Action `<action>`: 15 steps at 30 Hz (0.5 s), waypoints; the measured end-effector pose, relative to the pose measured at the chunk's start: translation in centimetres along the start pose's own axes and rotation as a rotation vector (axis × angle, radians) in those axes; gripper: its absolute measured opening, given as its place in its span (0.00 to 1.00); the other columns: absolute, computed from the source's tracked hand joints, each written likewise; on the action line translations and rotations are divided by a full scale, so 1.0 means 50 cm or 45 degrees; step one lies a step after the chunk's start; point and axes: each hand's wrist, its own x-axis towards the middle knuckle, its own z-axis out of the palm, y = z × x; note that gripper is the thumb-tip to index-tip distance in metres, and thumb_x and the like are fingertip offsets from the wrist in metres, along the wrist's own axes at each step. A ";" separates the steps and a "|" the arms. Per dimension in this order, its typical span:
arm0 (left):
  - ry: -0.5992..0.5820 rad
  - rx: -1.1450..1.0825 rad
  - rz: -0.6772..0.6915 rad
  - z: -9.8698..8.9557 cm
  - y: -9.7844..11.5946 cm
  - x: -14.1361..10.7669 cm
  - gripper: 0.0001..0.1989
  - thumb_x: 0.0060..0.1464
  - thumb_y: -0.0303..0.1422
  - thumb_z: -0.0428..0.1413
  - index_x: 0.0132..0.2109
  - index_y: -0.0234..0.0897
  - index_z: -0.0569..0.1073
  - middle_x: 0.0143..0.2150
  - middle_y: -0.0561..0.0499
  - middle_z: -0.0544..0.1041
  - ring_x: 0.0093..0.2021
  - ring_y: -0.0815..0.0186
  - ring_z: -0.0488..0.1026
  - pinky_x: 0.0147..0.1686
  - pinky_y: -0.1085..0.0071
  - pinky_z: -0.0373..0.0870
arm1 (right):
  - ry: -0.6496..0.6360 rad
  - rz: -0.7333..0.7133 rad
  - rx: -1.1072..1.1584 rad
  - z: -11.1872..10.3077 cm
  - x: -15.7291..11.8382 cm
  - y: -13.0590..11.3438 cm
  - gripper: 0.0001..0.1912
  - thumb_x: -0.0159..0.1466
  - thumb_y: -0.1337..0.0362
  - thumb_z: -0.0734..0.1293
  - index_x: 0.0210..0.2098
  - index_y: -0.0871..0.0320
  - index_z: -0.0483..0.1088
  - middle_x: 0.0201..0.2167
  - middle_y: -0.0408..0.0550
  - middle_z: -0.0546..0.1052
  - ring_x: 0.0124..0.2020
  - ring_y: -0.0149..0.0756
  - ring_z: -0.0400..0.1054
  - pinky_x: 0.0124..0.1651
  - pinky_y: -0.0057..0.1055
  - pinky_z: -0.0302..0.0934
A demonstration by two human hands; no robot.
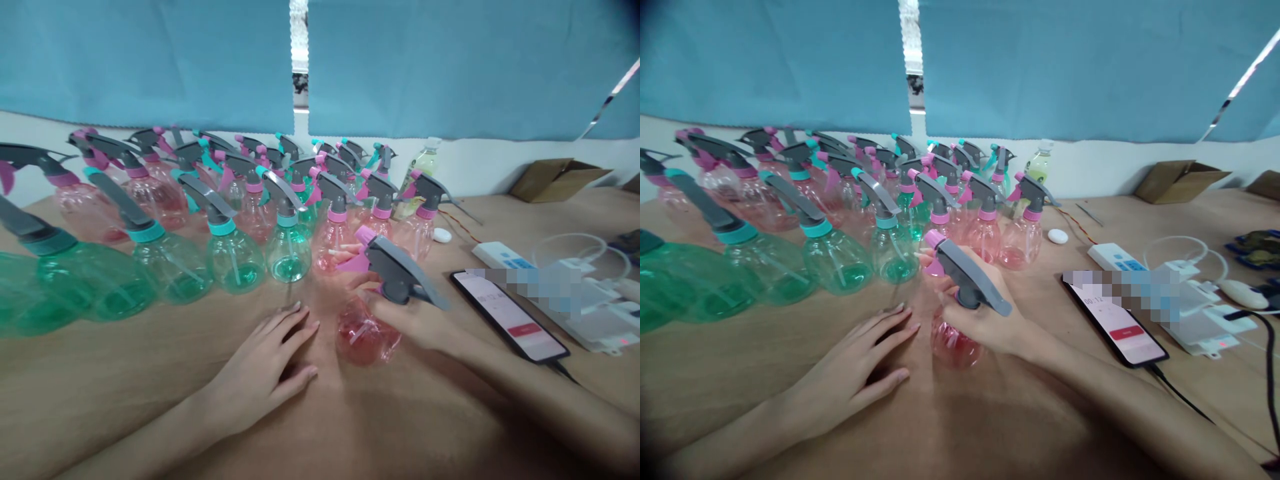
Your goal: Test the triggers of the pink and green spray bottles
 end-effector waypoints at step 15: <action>0.004 -0.019 0.006 -0.002 -0.002 0.002 0.27 0.63 0.45 0.48 0.64 0.40 0.59 0.66 0.45 0.57 0.65 0.52 0.54 0.59 0.52 0.55 | -0.047 0.040 -0.052 -0.005 -0.004 0.003 0.07 0.51 0.68 0.59 0.26 0.51 0.67 0.23 0.40 0.71 0.28 0.35 0.70 0.31 0.31 0.67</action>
